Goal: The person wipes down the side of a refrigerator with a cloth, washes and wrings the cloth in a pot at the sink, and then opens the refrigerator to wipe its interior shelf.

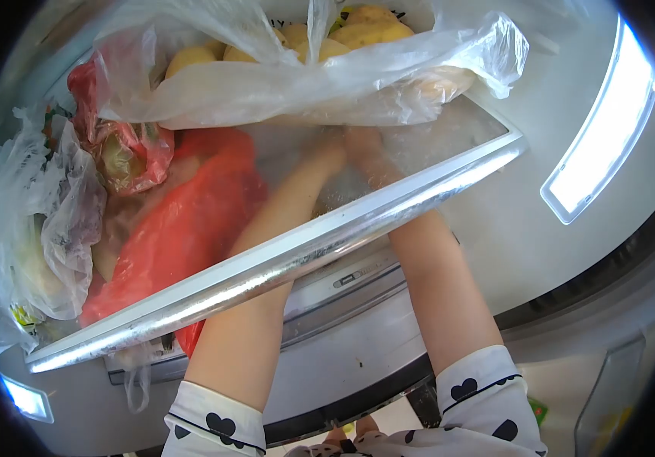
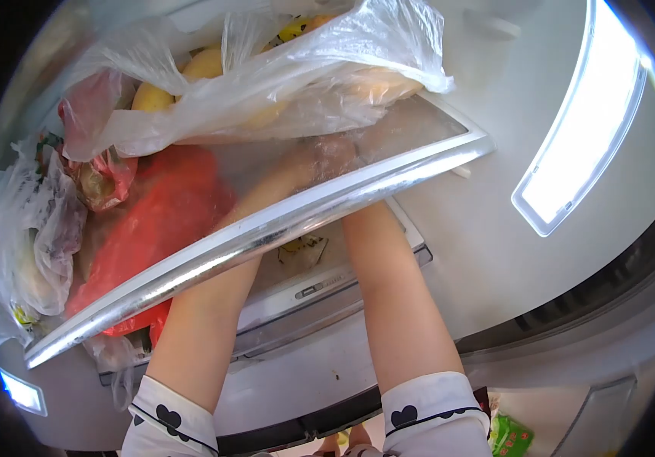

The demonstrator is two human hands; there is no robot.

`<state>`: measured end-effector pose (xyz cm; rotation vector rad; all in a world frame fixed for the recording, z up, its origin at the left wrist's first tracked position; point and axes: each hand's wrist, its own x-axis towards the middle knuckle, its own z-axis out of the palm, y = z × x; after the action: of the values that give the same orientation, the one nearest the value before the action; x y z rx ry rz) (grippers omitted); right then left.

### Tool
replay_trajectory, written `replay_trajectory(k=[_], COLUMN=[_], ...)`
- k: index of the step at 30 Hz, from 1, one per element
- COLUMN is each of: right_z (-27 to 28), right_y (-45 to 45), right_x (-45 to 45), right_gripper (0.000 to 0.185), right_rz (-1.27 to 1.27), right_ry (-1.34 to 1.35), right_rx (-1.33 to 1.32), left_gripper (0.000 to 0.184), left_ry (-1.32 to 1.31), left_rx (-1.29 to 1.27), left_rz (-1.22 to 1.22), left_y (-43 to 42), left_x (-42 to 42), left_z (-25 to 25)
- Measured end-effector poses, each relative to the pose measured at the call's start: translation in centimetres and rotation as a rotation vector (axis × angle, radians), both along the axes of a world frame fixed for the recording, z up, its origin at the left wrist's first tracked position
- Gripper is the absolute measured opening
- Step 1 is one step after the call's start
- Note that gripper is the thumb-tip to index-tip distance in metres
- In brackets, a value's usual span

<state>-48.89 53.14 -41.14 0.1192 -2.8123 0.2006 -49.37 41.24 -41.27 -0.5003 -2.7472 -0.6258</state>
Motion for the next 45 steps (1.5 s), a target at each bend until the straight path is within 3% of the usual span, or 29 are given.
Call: replay_trajectory(k=[9,16,20,24,31,34,38,39,42,45], right_z=[0.7,2.3,2.9,3.2,2.0,1.7,2.1,2.3,3.4,4.0], right_y=[-0.9,-5.8,-9.4,-10.9,-8.9,-7.1,-6.2,-6.2,-5.8,-4.7], right_x=[3.0,5.5,6.4,7.6,10.0,11.0,10.8,10.8,10.5,9.5], right_gripper=[0.047,0.046,0.046,0.044,0.034,0.034,0.03,0.028,0.027,0.027], right_rz=[-0.01,0.181,0.278,0.289,0.286,0.249,0.268,0.293,0.278,0.232], right_ry=[0.003,0.047,-0.01,-0.154,-0.038,0.015,0.15,0.198,0.348,0.349], right_rx=[-0.047,-0.196,-0.286,-0.29,-0.039,0.035,-0.025,-0.074,0.203,0.281], left_gripper=[0.039,0.044,0.046,0.047,0.042,0.039,0.035,0.034,0.032,0.034], left_ry=[0.059,0.13,-0.108,-0.173,-0.154,-0.005,-0.269,-0.22,-0.091,-0.116], left_rx=[-0.002,-0.02,-0.068,-0.355,-0.498,-0.358,-0.45,-0.423,-0.349,-0.267], left_rz=[0.071,0.177,0.163,0.195,0.098,0.117,0.017,0.015,0.009,-0.028], left_y=[-2.1,-5.3,-7.5,-8.1,-7.1,-6.2,-5.3,-5.2,-4.9,-3.7], left_x=[4.9,7.9,13.9,14.9,16.2,16.4,16.3,15.8,13.6,11.4], left_z=[0.1,1.5,5.4,5.7,5.2,3.8,6.3,6.0,4.1,4.0])
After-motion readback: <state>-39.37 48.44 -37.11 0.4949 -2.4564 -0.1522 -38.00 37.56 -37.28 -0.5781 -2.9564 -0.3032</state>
